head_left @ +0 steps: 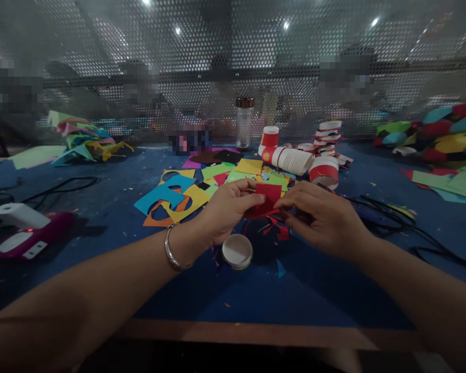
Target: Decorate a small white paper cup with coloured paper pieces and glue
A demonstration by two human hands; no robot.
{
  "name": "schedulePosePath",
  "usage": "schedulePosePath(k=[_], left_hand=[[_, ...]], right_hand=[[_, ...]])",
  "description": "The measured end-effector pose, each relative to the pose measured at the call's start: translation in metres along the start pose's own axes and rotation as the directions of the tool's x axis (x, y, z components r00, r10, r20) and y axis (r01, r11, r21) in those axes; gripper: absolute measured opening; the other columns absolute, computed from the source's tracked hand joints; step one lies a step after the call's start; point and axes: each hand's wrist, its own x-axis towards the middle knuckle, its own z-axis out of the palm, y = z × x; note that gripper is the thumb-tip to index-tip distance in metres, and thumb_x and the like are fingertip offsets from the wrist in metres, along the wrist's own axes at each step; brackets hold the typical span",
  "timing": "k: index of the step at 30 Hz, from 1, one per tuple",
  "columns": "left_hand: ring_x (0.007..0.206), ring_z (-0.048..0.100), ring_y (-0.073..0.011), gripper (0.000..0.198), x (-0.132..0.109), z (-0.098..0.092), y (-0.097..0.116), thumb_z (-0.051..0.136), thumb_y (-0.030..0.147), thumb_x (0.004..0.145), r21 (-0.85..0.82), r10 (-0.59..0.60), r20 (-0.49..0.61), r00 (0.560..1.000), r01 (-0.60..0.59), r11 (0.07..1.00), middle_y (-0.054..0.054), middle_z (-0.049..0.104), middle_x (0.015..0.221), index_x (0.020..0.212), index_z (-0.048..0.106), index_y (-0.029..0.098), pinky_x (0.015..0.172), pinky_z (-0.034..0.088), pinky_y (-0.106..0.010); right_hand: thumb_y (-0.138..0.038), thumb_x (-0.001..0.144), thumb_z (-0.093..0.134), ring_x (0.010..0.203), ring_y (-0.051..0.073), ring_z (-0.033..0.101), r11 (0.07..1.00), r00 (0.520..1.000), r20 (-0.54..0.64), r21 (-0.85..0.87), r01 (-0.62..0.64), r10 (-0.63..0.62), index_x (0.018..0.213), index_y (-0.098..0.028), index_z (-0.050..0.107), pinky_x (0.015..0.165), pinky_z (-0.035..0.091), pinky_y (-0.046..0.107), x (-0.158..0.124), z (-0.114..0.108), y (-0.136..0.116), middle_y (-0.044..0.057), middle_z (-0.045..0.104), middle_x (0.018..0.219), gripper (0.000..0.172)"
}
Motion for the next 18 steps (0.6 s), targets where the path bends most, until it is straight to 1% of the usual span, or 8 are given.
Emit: schedulePosePath(k=[4, 8, 11, 14, 16, 18], left_hand=[[0.064, 0.067, -0.0086, 0.014, -0.0001, 0.0012, 0.0032, 0.067, 0.001, 0.080, 0.026, -0.021, -0.055, 0.998, 0.023, 0.999, 0.000, 0.071, 0.073, 0.085, 0.068, 0.014, 0.070, 0.053, -0.022], [0.063, 0.067, -0.0091, 0.014, -0.0004, 0.0020, 0.0051, 0.066, 0.000, 0.081, 0.019, -0.028, -0.075, 0.997, 0.030, 0.999, 0.000, 0.071, 0.073, 0.084, 0.068, 0.014, 0.069, 0.054, -0.023], [0.062, 0.066, -0.0097, 0.011, -0.0004, 0.0020, 0.0043, 0.067, 0.002, 0.082, 0.017, -0.026, -0.069, 0.997, 0.027, 0.999, -0.001, 0.072, 0.075, 0.082, 0.069, 0.013, 0.068, 0.056, -0.025], [0.065, 0.067, -0.0108, 0.011, -0.0016, 0.0033, 0.0031, 0.065, 0.003, 0.083, 0.020, -0.009, -0.025, 1.000, 0.010, 1.000, -0.003, 0.073, 0.077, 0.082, 0.071, 0.013, 0.067, 0.056, -0.025], [0.065, 0.068, -0.0109, 0.015, -0.0029, 0.0049, 0.0026, 0.061, 0.003, 0.084, 0.016, -0.002, 0.006, 1.000, 0.002, 1.000, -0.003, 0.073, 0.075, 0.081, 0.072, 0.013, 0.068, 0.056, -0.025], [0.064, 0.067, -0.0112, 0.016, -0.0041, 0.0062, 0.0023, 0.059, 0.006, 0.086, -0.002, 0.004, 0.024, 1.000, -0.004, 1.000, -0.003, 0.073, 0.073, 0.080, 0.073, 0.013, 0.071, 0.057, -0.026]], right_hand=[[-0.011, 0.090, 0.056, 0.077, 0.019, 0.068, 1.000, 1.000, 0.010, 0.001, -0.018, 0.018, 0.095, -0.020, 0.066, 0.064, 0.051, 0.029, 0.0006, 0.0011, 0.0009, 0.007, 0.071, 0.088, 0.015], [-0.010, 0.086, 0.057, 0.078, 0.019, 0.069, 0.999, 0.999, -0.014, -0.001, -0.041, 0.041, 0.095, -0.021, 0.066, 0.066, 0.051, 0.030, -0.0013, 0.0020, 0.0023, 0.006, 0.072, 0.088, 0.017], [-0.011, 0.086, 0.057, 0.068, 0.017, 0.064, 0.997, 0.996, -0.032, 0.011, -0.079, 0.079, 0.094, -0.020, 0.066, 0.061, 0.048, 0.030, -0.0022, 0.0022, 0.0032, 0.004, 0.071, 0.083, 0.015], [-0.016, 0.088, 0.058, 0.059, 0.014, 0.055, 0.981, 0.980, -0.063, 0.071, -0.182, 0.187, 0.089, -0.019, 0.066, 0.054, 0.042, 0.028, -0.0014, 0.0034, 0.0031, 0.002, 0.065, 0.074, 0.008], [-0.019, 0.089, 0.058, 0.057, 0.013, 0.052, 0.951, 0.955, -0.071, 0.137, -0.276, 0.287, 0.084, -0.019, 0.064, 0.052, 0.039, 0.027, -0.0004, 0.0049, 0.0025, 0.001, 0.061, 0.071, 0.008], [-0.021, 0.089, 0.059, 0.056, 0.012, 0.050, 0.910, 0.924, -0.054, 0.203, -0.362, 0.380, 0.079, -0.019, 0.062, 0.050, 0.037, 0.026, 0.0005, 0.0063, 0.0019, 0.000, 0.059, 0.068, 0.010]])
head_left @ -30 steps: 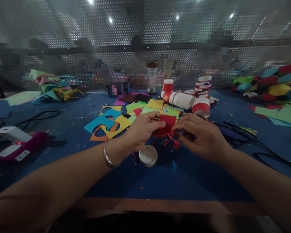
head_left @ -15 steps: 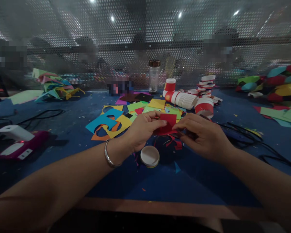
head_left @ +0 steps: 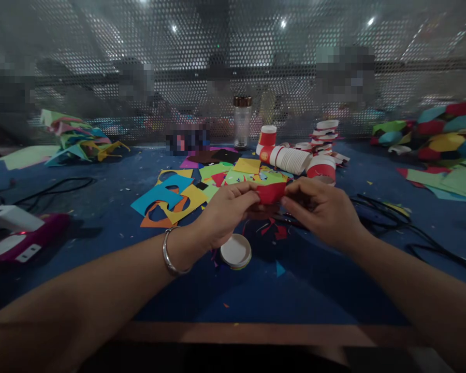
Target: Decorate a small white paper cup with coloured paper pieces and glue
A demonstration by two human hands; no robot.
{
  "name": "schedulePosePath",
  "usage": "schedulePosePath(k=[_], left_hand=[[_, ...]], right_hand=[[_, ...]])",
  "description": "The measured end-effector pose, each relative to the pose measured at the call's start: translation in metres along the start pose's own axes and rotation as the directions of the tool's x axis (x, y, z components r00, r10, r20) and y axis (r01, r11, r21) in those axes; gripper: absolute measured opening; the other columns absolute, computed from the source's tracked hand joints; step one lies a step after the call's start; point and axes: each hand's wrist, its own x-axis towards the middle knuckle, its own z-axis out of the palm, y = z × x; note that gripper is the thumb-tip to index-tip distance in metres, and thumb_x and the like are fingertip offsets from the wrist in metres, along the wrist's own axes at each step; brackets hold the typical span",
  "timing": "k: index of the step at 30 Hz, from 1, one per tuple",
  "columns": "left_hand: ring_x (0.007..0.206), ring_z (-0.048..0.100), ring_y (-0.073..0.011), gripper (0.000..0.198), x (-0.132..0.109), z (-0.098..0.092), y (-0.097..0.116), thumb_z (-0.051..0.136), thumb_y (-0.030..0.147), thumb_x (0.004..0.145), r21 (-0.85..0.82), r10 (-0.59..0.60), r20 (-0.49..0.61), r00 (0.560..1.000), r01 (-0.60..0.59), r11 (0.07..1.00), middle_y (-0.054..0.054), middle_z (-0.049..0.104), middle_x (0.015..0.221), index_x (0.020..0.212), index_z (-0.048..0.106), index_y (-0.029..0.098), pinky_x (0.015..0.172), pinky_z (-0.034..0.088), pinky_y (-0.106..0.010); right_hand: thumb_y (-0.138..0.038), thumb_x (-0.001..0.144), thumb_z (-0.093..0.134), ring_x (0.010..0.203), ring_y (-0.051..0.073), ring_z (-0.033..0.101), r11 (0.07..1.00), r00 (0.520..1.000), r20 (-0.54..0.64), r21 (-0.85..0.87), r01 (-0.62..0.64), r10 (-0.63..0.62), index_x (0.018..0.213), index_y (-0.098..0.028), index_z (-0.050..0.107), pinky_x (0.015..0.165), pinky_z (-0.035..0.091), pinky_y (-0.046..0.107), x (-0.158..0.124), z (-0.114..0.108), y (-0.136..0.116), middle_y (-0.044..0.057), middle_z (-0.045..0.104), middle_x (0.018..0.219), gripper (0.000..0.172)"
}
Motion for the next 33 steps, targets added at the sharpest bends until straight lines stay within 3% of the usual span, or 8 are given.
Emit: schedulePosePath(k=[3, 6, 11, 16, 21, 28, 33], left_hand=[[0.066, 0.068, -0.0136, 0.015, -0.001, 0.000, -0.001, 0.066, 0.023, 0.088, -0.046, 0.029, 0.021, 0.999, -0.028, 0.999, -0.004, 0.073, 0.074, 0.079, 0.073, 0.014, 0.073, 0.058, -0.029], [0.073, 0.068, -0.0139, 0.024, -0.002, -0.001, -0.003, 0.079, 0.038, 0.081, -0.041, 0.072, 0.031, 0.997, -0.071, 0.997, -0.005, 0.075, 0.083, 0.082, 0.074, 0.014, 0.077, 0.057, -0.029], [0.083, 0.068, -0.0129, 0.028, -0.002, -0.002, -0.007, 0.085, 0.030, 0.075, 0.036, 0.103, 0.002, 0.995, -0.103, 0.994, -0.006, 0.075, 0.095, 0.095, 0.073, 0.013, 0.081, 0.055, -0.028], [0.082, 0.067, -0.0136, 0.026, 0.000, -0.001, -0.009, 0.082, 0.036, 0.078, 0.052, 0.113, -0.010, 0.994, -0.113, 0.992, -0.005, 0.074, 0.091, 0.089, 0.073, 0.013, 0.078, 0.057, -0.029], [0.080, 0.070, -0.0146, 0.024, 0.003, -0.001, -0.011, 0.082, 0.035, 0.079, 0.077, 0.166, -0.036, 0.986, -0.163, 0.984, -0.005, 0.075, 0.087, 0.087, 0.073, 0.014, 0.075, 0.058, -0.029], [0.070, 0.070, -0.0137, 0.032, 0.001, 0.001, -0.009, 0.086, 0.041, 0.074, 0.118, 0.223, -0.076, 0.972, -0.213, 0.970, -0.004, 0.076, 0.081, 0.087, 0.072, 0.015, 0.068, 0.057, -0.026], [0.071, 0.068, -0.0113, 0.027, 0.000, 0.002, -0.011, 0.089, 0.031, 0.070, 0.123, 0.283, -0.051, 0.958, -0.276, 0.953, -0.001, 0.075, 0.080, 0.085, 0.072, 0.016, 0.072, 0.055, -0.025]], right_hand=[[-0.022, 0.086, 0.059, 0.057, 0.012, 0.051, 0.996, 0.997, 0.004, 0.038, -0.078, 0.077, 0.077, -0.020, 0.062, 0.052, 0.038, 0.026, 0.001, 0.001, 0.000, 0.000, 0.061, 0.069, 0.009], [-0.026, 0.086, 0.060, 0.057, 0.013, 0.050, 0.993, 0.994, 0.021, 0.037, -0.109, 0.108, 0.077, -0.020, 0.062, 0.054, 0.038, 0.027, 0.001, 0.002, 0.000, 0.000, 0.063, 0.068, 0.011], [-0.027, 0.085, 0.061, 0.057, 0.013, 0.049, 0.990, 0.992, 0.024, 0.068, -0.124, 0.123, 0.075, -0.021, 0.060, 0.054, 0.037, 0.027, 0.002, 0.005, 0.001, -0.001, 0.060, 0.066, 0.012], [-0.028, 0.084, 0.061, 0.057, 0.013, 0.049, 0.981, 0.988, 0.064, 0.127, -0.148, 0.141, 0.076, -0.020, 0.060, 0.053, 0.038, 0.027, 0.001, 0.007, 0.002, -0.001, 0.059, 0.066, 0.011], [-0.030, 0.087, 0.061, 0.062, 0.013, 0.050, 0.982, 0.994, 0.030, 0.153, -0.111, 0.108, 0.079, -0.020, 0.063, 0.056, 0.038, 0.027, 0.000, 0.007, 0.000, 0.000, 0.060, 0.071, 0.013], [-0.031, 0.088, 0.063, 0.056, 0.011, 0.048, 0.952, 0.982, 0.044, 0.239, -0.190, 0.185, 0.072, -0.021, 0.058, 0.052, 0.038, 0.025, 0.001, 0.005, -0.005, -0.003, 0.054, 0.064, 0.019], [-0.035, 0.086, 0.069, 0.052, 0.010, 0.046, 0.933, 0.973, 0.067, 0.275, -0.231, 0.221, 0.070, -0.021, 0.058, 0.049, 0.037, 0.025, 0.003, 0.002, -0.005, -0.004, 0.052, 0.059, 0.023]])
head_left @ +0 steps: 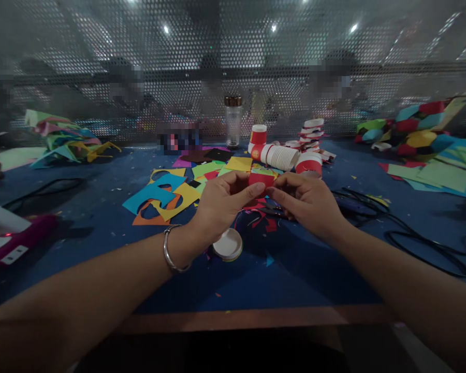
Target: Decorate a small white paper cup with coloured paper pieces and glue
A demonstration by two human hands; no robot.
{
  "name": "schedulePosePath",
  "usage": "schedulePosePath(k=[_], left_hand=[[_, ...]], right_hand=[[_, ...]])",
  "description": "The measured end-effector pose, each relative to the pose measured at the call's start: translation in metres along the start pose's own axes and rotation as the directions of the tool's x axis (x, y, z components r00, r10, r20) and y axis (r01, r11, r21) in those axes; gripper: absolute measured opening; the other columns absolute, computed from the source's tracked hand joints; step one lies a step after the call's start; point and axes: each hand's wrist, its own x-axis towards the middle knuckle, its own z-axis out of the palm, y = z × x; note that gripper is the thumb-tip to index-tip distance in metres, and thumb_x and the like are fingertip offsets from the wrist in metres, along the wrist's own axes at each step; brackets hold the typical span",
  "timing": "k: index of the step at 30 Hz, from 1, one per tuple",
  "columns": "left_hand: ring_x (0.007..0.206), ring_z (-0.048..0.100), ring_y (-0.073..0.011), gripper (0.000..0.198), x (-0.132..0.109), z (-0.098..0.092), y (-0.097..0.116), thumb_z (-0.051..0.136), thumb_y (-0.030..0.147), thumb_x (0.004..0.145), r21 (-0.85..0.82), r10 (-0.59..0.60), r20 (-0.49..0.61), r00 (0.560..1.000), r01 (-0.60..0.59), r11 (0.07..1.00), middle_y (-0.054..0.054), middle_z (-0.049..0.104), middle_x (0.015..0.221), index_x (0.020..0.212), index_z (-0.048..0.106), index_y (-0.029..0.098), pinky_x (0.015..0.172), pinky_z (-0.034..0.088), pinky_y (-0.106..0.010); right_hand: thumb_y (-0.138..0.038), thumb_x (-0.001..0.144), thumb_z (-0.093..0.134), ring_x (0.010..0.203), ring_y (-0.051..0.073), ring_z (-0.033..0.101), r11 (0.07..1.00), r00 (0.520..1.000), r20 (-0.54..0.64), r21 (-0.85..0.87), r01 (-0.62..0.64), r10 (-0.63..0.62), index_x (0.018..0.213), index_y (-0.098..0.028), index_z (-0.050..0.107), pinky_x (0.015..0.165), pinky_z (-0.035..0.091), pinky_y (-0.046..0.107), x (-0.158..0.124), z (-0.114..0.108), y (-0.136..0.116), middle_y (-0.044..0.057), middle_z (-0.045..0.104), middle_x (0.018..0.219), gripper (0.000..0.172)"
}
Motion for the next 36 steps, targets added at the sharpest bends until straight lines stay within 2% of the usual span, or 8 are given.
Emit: schedulePosePath(k=[4, 8, 14, 20, 29, 36], left_hand=[[0.071, 0.068, -0.0119, 0.032, 0.0005, -0.0016, -0.0013, 0.093, 0.031, 0.064, 0.006, 0.025, 0.001, 1.000, -0.025, 1.000, -0.001, 0.075, 0.079, 0.084, 0.072, 0.016, 0.074, 0.055, -0.026], [0.067, 0.066, -0.0114, 0.030, 0.0009, -0.0024, -0.0003, 0.092, 0.031, 0.065, 0.041, 0.026, 0.000, 1.000, -0.026, 0.999, -0.001, 0.074, 0.076, 0.082, 0.072, 0.016, 0.072, 0.055, -0.027], [0.064, 0.065, -0.0106, 0.025, 0.0007, -0.0021, 0.0032, 0.090, 0.026, 0.066, 0.072, 0.034, 0.007, 0.999, -0.035, 0.997, -0.001, 0.074, 0.074, 0.081, 0.073, 0.017, 0.069, 0.055, -0.025], [0.069, 0.067, -0.0129, 0.028, 0.0002, -0.0028, 0.0054, 0.090, 0.026, 0.065, 0.103, -0.008, 0.032, 0.999, 0.005, 0.995, -0.002, 0.075, 0.078, 0.084, 0.073, 0.016, 0.071, 0.055, -0.026], [0.065, 0.066, -0.0105, 0.011, -0.0008, -0.0051, 0.0069, 0.080, 0.017, 0.075, 0.139, -0.046, 0.082, 0.996, 0.035, 0.990, -0.001, 0.074, 0.074, 0.083, 0.072, 0.016, 0.066, 0.054, -0.022], [0.068, 0.068, -0.0108, 0.019, 0.0010, -0.0077, 0.0065, 0.083, 0.017, 0.073, 0.060, -0.129, 0.079, 0.988, 0.124, 0.990, -0.003, 0.075, 0.079, 0.086, 0.070, 0.014, 0.069, 0.055, -0.024]], right_hand=[[-0.041, 0.087, 0.068, 0.051, 0.010, 0.045, 1.000, 1.000, 0.008, 0.022, -0.001, 0.001, 0.069, -0.022, 0.057, 0.048, 0.037, 0.025, 0.0005, 0.0009, -0.0006, -0.004, 0.052, 0.057, 0.029], [-0.045, 0.086, 0.069, 0.052, 0.010, 0.045, 1.000, 1.000, 0.012, 0.020, -0.012, 0.012, 0.069, -0.021, 0.057, 0.048, 0.036, 0.026, 0.0007, 0.0023, 0.0002, -0.004, 0.051, 0.058, 0.032], [-0.042, 0.086, 0.069, 0.051, 0.010, 0.045, 1.000, 1.000, 0.017, 0.017, -0.007, 0.006, 0.069, -0.020, 0.059, 0.048, 0.035, 0.025, 0.0004, 0.0023, 0.0022, -0.004, 0.052, 0.059, 0.029], [-0.038, 0.083, 0.071, 0.050, 0.011, 0.047, 0.999, 0.999, -0.022, 0.034, -0.030, 0.031, 0.071, -0.021, 0.061, 0.046, 0.036, 0.025, 0.0002, 0.0011, 0.0017, -0.004, 0.054, 0.058, 0.023], [-0.033, 0.085, 0.070, 0.049, 0.009, 0.047, 0.997, 0.999, -0.035, 0.074, -0.013, 0.015, 0.076, -0.020, 0.063, 0.046, 0.037, 0.025, -0.0009, 0.0013, -0.0036, -0.004, 0.056, 0.061, 0.017], [-0.032, 0.085, 0.070, 0.049, 0.010, 0.046, 0.997, 0.999, -0.032, 0.070, 0.013, -0.011, 0.075, -0.021, 0.064, 0.046, 0.037, 0.025, -0.0011, 0.0012, -0.0048, -0.005, 0.054, 0.058, 0.016]])
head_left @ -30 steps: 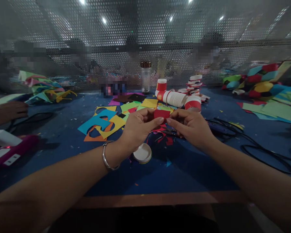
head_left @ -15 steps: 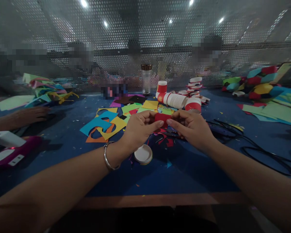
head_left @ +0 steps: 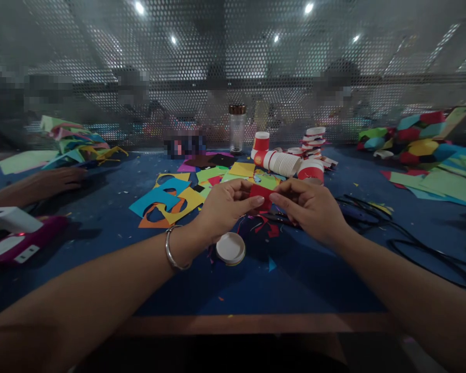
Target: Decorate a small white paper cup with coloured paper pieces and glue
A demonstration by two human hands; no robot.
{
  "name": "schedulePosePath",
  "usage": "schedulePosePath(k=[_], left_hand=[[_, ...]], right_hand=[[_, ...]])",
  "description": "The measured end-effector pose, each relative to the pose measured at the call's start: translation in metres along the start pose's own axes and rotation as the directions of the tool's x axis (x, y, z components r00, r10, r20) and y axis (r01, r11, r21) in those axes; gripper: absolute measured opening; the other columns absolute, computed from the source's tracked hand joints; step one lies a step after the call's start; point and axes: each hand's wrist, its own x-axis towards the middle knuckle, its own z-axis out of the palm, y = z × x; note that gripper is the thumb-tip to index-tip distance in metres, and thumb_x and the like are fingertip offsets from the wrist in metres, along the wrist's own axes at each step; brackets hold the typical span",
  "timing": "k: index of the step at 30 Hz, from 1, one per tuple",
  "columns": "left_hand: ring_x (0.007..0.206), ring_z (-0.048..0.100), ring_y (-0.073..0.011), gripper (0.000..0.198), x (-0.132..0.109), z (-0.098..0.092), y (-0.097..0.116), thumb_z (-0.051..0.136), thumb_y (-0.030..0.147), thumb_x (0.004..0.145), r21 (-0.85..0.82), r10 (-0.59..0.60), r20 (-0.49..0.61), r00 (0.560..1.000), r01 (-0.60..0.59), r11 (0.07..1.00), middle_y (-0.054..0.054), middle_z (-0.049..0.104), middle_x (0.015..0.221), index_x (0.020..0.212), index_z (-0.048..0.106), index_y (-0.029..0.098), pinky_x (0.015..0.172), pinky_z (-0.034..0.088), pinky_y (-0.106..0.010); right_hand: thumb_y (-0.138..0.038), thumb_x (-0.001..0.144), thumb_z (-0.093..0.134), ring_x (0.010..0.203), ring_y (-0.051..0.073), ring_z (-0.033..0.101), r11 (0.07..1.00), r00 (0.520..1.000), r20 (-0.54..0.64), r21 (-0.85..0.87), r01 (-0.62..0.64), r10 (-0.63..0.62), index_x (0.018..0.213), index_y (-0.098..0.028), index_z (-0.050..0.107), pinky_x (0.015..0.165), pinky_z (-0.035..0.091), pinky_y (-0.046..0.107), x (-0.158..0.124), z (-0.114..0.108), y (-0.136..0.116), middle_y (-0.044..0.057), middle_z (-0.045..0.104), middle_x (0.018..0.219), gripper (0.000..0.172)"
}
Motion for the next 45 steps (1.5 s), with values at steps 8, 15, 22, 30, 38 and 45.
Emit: schedulePosePath(k=[8, 15, 22, 30, 38, 45], left_hand=[[0.073, 0.072, -0.0143, 0.018, 0.000, -0.001, 0.000, 0.082, 0.029, 0.081, -0.006, -0.215, 0.118, 0.969, 0.217, 0.976, -0.006, 0.076, 0.079, 0.079, 0.072, 0.014, 0.073, 0.056, -0.027], [0.072, 0.073, -0.0141, 0.016, 0.002, -0.002, -0.001, 0.078, 0.029, 0.086, 0.051, -0.275, 0.167, 0.947, 0.270, 0.961, -0.007, 0.079, 0.082, 0.083, 0.076, 0.014, 0.071, 0.056, -0.025], [0.066, 0.072, -0.0127, 0.021, 0.002, -0.002, 0.005, 0.072, 0.018, 0.088, 0.231, -0.105, 0.145, 0.984, 0.069, 0.970, -0.003, 0.077, 0.072, 0.068, 0.068, 0.015, 0.067, 0.057, -0.025], [0.061, 0.066, -0.0097, 0.008, 0.002, -0.003, 0.008, 0.075, 0.013, 0.082, 0.276, -0.043, 0.185, 0.982, -0.010, 0.961, 0.000, 0.073, 0.067, 0.075, 0.071, 0.014, 0.059, 0.052, -0.019], [0.062, 0.066, -0.0109, 0.016, 0.001, -0.005, 0.005, 0.082, 0.020, 0.076, 0.160, -0.093, 0.211, 0.973, 0.059, 0.985, -0.002, 0.075, 0.073, 0.087, 0.075, 0.012, 0.062, 0.053, -0.022], [0.080, 0.075, -0.0169, 0.023, 0.003, -0.011, 0.005, 0.084, 0.035, 0.078, -0.037, -0.160, 0.248, 0.955, 0.174, 0.984, -0.009, 0.080, 0.084, 0.084, 0.078, 0.013, 0.071, 0.055, -0.025]], right_hand=[[-0.041, 0.086, 0.070, 0.042, 0.009, 0.043, 0.999, 0.999, 0.034, -0.032, 0.001, 0.000, 0.074, -0.021, 0.064, 0.042, 0.033, 0.025, 0.002, -0.001, 0.000, -0.006, 0.051, 0.053, 0.024], [-0.044, 0.080, 0.076, 0.036, 0.007, 0.042, 0.997, 0.996, 0.040, 0.019, -0.079, 0.078, 0.072, -0.020, 0.064, 0.035, 0.028, 0.023, 0.002, -0.002, -0.004, -0.008, 0.050, 0.048, 0.028], [-0.044, 0.076, 0.081, 0.034, 0.006, 0.039, 0.976, 0.985, 0.049, 0.136, -0.169, 0.164, 0.073, -0.020, 0.065, 0.034, 0.030, 0.021, 0.001, -0.002, -0.002, -0.009, 0.049, 0.044, 0.029], [-0.048, 0.073, 0.084, 0.034, 0.004, 0.037, 0.953, 0.976, 0.061, 0.213, -0.217, 0.209, 0.072, -0.017, 0.063, 0.034, 0.027, 0.018, -0.001, -0.001, -0.005, -0.009, 0.048, 0.041, 0.037], [-0.048, 0.072, 0.085, 0.034, 0.004, 0.037, 0.942, 0.975, 0.074, 0.250, -0.222, 0.210, 0.071, -0.017, 0.063, 0.034, 0.027, 0.018, -0.002, -0.001, -0.006, -0.009, 0.047, 0.040, 0.038], [-0.047, 0.075, 0.084, 0.034, 0.004, 0.034, 0.921, 0.966, 0.050, 0.292, -0.256, 0.253, 0.073, -0.018, 0.062, 0.035, 0.026, 0.019, -0.002, -0.004, -0.004, -0.010, 0.046, 0.039, 0.036]])
